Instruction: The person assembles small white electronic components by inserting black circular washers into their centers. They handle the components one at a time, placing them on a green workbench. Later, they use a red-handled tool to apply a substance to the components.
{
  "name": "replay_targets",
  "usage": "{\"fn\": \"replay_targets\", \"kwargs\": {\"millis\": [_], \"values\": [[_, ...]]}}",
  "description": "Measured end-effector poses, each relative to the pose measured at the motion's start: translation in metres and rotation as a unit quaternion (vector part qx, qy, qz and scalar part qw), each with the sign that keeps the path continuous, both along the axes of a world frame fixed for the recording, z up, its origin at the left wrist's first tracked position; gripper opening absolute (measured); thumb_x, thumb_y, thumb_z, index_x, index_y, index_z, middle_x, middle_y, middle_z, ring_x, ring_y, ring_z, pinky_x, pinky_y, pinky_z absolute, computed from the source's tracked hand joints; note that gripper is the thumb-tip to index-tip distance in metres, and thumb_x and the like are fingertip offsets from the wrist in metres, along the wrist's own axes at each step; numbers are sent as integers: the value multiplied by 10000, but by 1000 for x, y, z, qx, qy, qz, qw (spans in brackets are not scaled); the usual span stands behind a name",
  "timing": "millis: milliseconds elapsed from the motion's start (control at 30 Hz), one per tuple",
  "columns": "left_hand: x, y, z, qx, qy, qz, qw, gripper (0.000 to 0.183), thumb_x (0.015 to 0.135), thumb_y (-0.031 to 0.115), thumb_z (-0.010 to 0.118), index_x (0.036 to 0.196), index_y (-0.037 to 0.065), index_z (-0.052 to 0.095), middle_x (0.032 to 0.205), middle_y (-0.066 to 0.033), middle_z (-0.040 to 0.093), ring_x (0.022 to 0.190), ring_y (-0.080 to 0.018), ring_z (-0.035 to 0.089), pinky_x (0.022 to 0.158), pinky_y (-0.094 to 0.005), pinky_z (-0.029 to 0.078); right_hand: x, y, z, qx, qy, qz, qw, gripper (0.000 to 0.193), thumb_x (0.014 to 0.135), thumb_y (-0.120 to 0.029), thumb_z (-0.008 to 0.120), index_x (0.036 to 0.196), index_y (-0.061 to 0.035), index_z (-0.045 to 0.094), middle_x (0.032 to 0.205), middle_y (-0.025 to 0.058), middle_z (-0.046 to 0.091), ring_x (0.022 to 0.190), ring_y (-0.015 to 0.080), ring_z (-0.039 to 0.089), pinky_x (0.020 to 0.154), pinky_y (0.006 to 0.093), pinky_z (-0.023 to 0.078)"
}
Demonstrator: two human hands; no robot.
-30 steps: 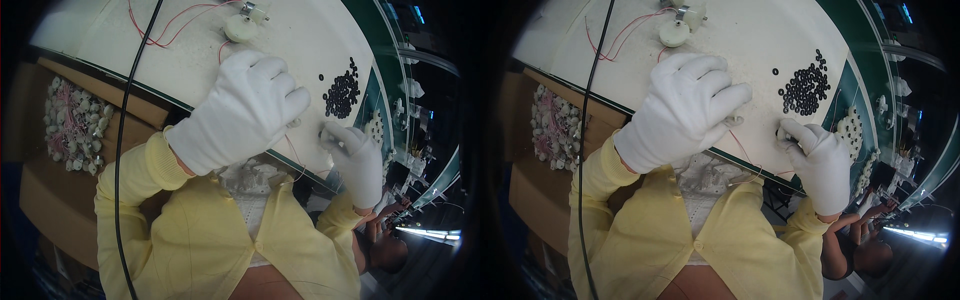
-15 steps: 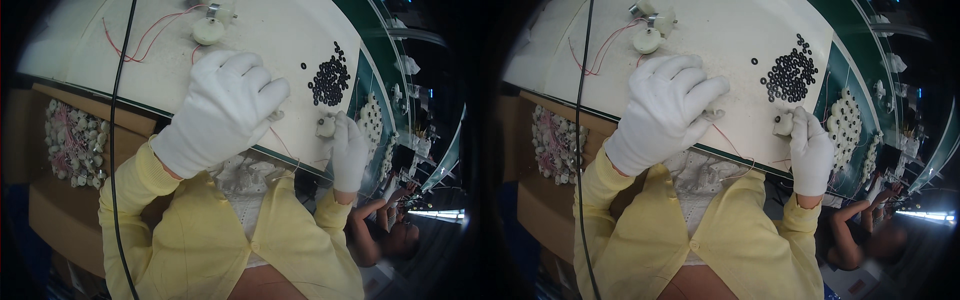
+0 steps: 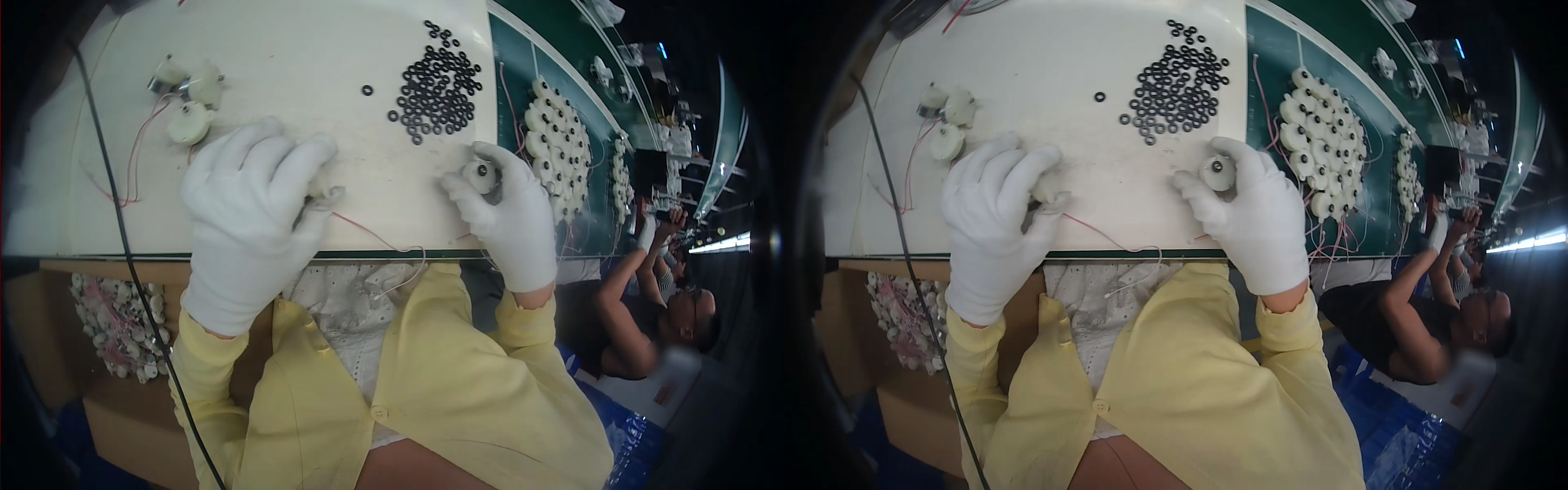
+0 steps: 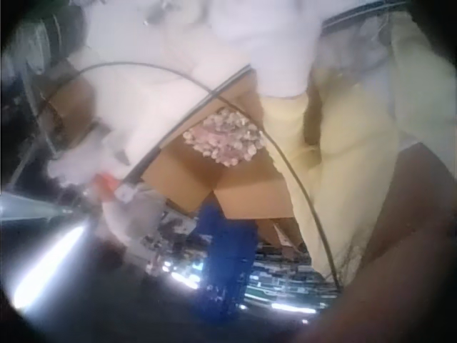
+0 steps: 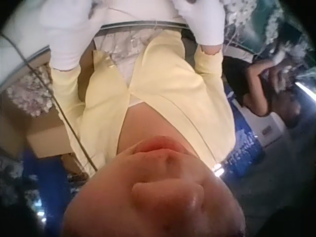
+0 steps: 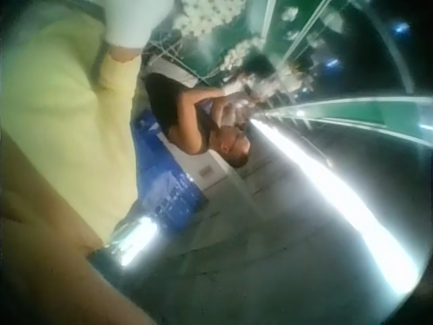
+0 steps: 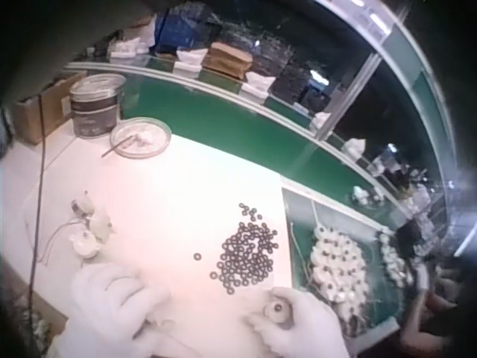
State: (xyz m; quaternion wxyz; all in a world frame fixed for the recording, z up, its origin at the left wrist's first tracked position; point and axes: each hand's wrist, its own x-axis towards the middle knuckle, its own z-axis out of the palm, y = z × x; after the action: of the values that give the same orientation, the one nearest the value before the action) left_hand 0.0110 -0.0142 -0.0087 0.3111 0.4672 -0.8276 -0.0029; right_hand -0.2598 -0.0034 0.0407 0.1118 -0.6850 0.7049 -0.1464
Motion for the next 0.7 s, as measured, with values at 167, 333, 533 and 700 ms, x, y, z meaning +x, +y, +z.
{"fn": "replay_targets", "kwargs": {"millis": [167, 333, 533, 700], "values": [[1, 1, 2, 10, -26, -2, 1000, 532, 764, 159, 808, 1266, 108, 638, 1130, -94, 646, 1174, -349, 605, 985, -482, 453, -25, 18, 13, 66, -193, -31, 979, 435, 819, -259, 857, 1146, -24, 692, 893, 118, 721, 779, 184, 697, 714, 308, 547], [3, 3, 0, 19, -37, -1, 999, 523, 790, 152, 800, 1282, 99, 631, 1170, -104, 648, 1195, -366, 595, 1003, -487, 444, -74, 52, 45, 70, -341, -131, 928, 371, 913, -54, 741, 1267, -27, 632, 883, -23, 636, 711, 17, 550, 602, 181, 437], [4, 5, -1, 33, -50, 4, 998, 506, 812, 141, 791, 1289, 87, 631, 1184, -109, 650, 1213, -373, 591, 1016, -487, 437, -164, 77, 39, -95, -133, -268, 950, 434, 952, -46, 711, 1378, -27, 633, 939, -49, 605, 732, 14, 482, 644, 172, 399], [2, 4, 2, 31, -57, 3, 998, 509, 810, 111, 787, 1293, 74, 631, 1189, -116, 648, 1211, -377, 587, 1021, -485, 435, -197, 66, 36, -55, -119, -266, 955, 486, 945, -67, 707, 1422, -55, 616, 955, -12, 665, 736, 31, 520, 673, 197, 454]]}}
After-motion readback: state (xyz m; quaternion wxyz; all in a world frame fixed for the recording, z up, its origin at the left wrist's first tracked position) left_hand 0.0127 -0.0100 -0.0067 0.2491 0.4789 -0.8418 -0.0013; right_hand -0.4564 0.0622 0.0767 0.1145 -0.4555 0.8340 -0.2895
